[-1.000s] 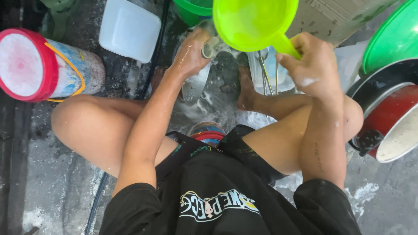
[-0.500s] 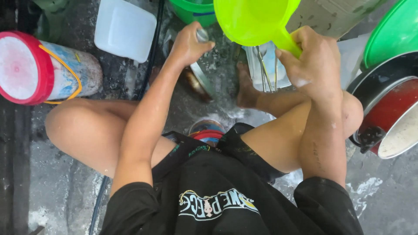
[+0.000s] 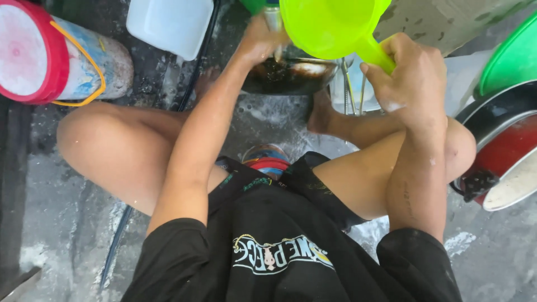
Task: Washing a metal pot and its lid with soap and water using a scrubber and a hose.
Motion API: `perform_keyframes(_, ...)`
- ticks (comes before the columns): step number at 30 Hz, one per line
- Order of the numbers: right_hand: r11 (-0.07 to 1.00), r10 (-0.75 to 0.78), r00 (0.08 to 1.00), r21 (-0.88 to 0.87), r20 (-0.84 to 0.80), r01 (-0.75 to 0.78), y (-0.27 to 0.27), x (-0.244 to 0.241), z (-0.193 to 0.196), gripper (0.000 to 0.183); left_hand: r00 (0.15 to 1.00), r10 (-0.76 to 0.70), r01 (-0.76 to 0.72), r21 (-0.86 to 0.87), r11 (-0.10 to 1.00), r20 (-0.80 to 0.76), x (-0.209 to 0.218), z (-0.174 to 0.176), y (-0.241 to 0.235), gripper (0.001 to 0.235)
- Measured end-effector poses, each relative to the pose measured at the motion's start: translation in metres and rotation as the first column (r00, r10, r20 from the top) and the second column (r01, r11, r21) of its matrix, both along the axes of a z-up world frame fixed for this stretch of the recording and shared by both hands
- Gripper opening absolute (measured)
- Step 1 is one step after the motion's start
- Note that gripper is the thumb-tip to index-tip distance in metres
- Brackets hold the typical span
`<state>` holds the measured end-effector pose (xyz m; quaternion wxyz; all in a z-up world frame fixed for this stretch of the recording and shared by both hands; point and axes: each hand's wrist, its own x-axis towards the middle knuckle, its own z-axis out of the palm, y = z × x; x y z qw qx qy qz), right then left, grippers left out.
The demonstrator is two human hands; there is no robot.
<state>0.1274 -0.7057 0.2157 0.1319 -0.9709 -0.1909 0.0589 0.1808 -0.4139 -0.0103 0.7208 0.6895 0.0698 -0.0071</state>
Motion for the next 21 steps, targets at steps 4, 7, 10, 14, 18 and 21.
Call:
perform_keyframes(4,0.998,-0.035,0.999,-0.044,-0.019,0.035,-0.003,0.003,0.002,0.036,0.924,-0.292,0.284,-0.069,0.956,-0.247,-0.015,0.008,-0.005,0.016)
perform_keyframes(7,0.998,-0.038,0.999,-0.057,-0.037,0.036,-0.013,0.003,0.005,0.033,0.938,-0.171,0.143,-0.110,0.983,-0.303,-0.026,0.019,-0.002,0.029)
perform_keyframes(10,0.997,-0.042,0.998,-0.071,-0.043,0.039,-0.027,0.004,0.011,0.032,0.897,-0.061,0.054,-0.029,0.998,-0.438,-0.030,0.034,0.015,0.038)
perform_keyframes(14,0.980,-0.097,0.995,-0.178,-0.005,0.094,-0.045,0.006,0.012,0.032,0.845,0.206,-0.146,0.158,0.977,-0.493,-0.032,0.030,0.041,0.048)
perform_keyframes(18,0.955,-0.105,0.992,-0.271,0.068,0.119,-0.053,0.013,-0.003,0.036,0.861,0.215,-0.220,0.044,0.975,-0.460,-0.034,0.008,0.063,0.053)
perform_keyframes(21,0.941,-0.086,0.989,-0.317,0.122,0.121,-0.042,0.014,-0.004,0.040,0.947,0.048,-0.058,-0.023,0.998,-0.316,-0.037,-0.001,0.070,0.040)
